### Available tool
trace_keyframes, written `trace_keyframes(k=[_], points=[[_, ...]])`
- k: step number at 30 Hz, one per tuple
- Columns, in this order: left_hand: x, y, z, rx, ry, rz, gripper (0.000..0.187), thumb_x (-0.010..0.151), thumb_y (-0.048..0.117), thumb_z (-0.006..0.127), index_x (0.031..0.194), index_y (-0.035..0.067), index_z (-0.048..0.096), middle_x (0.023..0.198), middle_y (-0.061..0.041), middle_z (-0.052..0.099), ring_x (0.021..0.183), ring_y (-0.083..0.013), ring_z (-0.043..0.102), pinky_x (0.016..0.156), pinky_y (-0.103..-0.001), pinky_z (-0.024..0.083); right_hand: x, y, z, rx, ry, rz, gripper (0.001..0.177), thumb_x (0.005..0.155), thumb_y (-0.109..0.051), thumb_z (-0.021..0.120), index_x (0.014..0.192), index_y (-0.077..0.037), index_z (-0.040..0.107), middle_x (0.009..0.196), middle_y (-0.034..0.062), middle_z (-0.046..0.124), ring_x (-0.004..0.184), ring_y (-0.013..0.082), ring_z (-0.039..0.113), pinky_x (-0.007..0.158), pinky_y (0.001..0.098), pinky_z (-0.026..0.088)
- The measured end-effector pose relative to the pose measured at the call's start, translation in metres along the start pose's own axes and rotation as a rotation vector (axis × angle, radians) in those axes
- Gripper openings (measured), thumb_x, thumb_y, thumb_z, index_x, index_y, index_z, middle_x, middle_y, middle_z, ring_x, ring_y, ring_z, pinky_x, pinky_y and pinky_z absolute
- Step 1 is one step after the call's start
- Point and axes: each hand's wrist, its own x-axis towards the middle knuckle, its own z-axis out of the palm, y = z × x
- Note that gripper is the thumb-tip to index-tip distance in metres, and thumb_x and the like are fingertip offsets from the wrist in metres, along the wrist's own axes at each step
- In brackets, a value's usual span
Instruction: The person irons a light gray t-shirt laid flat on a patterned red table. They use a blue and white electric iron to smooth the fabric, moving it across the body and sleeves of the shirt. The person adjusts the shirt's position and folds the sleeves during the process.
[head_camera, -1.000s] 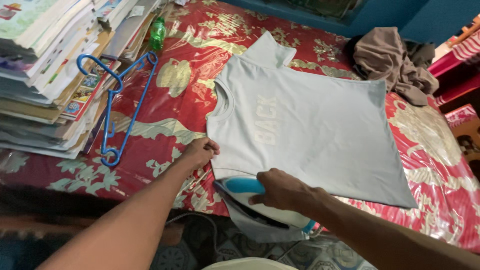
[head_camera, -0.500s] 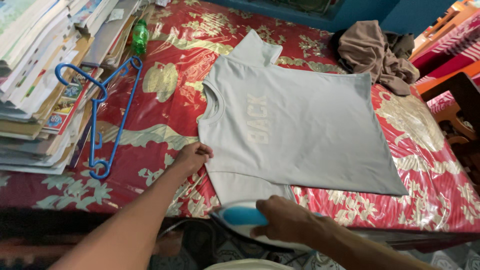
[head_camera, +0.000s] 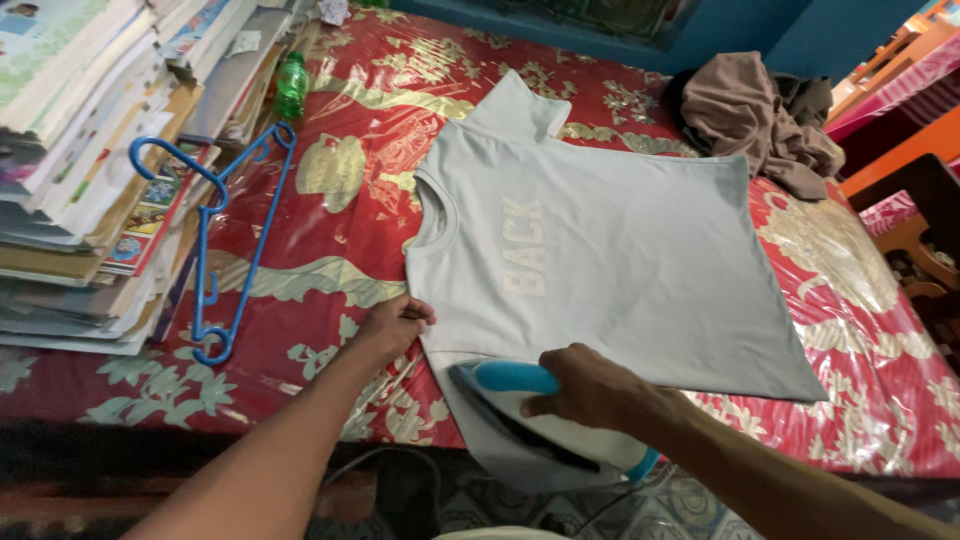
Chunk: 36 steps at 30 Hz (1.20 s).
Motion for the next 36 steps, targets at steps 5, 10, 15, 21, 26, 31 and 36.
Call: trace_keyframes(k=[5,10,15,21,26,31,36], points=[[-0.003,-0.007,-0.002,0.009,-0.003,0.004,0.019,0.089,-0.003,0.064,0.106,0.004,0.071,0.103,-0.006,0.077,0.097,-0.014,0.07,0.09,-0.029,0.055,0.006,0.002,0.0,-0.041,-0.013,0.002,0.055,0.082,-0.053,0.08,0.102,-0.002,0.069,0.09,0.0172,0.073,0.083,0.0312,0.072,0.075,0.0485,0.056],[-0.011,0.008,-0.004,0.069,-0.002,-0.02,0.018,0.091,0.0,0.065,0.107,0.005,0.071,0.105,-0.004,0.077,0.098,-0.0136,0.07,0.092,-0.029,0.055,-0.001,0.002,0.001,0.005,-0.068,0.037,0.053,0.082,-0.051,0.079,0.102,-0.003,0.068,0.089,0.0171,0.073,0.083,0.0322,0.074,0.075,0.049,0.057],[-0.025,0.028,-0.006,0.019,-0.012,-0.041,0.019,0.093,-0.001,0.063,0.109,0.004,0.07,0.107,-0.005,0.076,0.099,-0.0138,0.07,0.092,-0.029,0.055,-0.013,0.004,0.015,0.024,0.003,-0.037,0.055,0.081,-0.05,0.082,0.097,0.001,0.068,0.087,0.0201,0.071,0.084,0.0348,0.071,0.075,0.0487,0.054],[-0.034,0.044,-0.006,0.038,-0.021,-0.126,0.019,0.095,0.001,0.061,0.111,0.005,0.069,0.109,-0.003,0.076,0.101,-0.0113,0.069,0.094,-0.028,0.055,-0.019,0.005,0.018,0.057,-0.063,-0.034,0.055,0.08,-0.05,0.082,0.096,0.0,0.067,0.085,0.0189,0.071,0.083,0.0342,0.073,0.074,0.049,0.055],[-0.024,0.035,-0.009,0.003,-0.058,-0.105,0.021,0.094,-0.002,0.059,0.112,0.004,0.069,0.11,-0.005,0.077,0.099,-0.0136,0.069,0.092,-0.029,0.056,-0.014,0.004,0.013,0.034,0.027,-0.109,0.058,0.08,-0.054,0.082,0.094,0.001,0.069,0.083,0.0206,0.07,0.082,0.0351,0.071,0.074,0.0495,0.054],[-0.018,0.021,-0.01,-0.071,-0.055,-0.101,0.023,0.094,-0.004,0.056,0.111,0.002,0.07,0.109,-0.007,0.077,0.099,-0.0146,0.07,0.092,-0.029,0.056,0.014,-0.008,0.001,0.027,0.066,-0.078,0.057,0.079,-0.054,0.081,0.095,0.0,0.069,0.085,0.019,0.072,0.082,0.0341,0.073,0.073,0.049,0.056],[-0.018,0.02,-0.013,-0.042,-0.061,-0.117,0.022,0.095,-0.001,0.057,0.112,0.004,0.07,0.11,-0.005,0.077,0.1,-0.0133,0.068,0.091,-0.028,0.054,0.026,-0.025,-0.004,-0.016,-0.044,-0.035,0.056,0.083,-0.053,0.078,0.097,0.001,0.07,0.087,0.0189,0.074,0.083,0.0327,0.074,0.074,0.0485,0.056]])
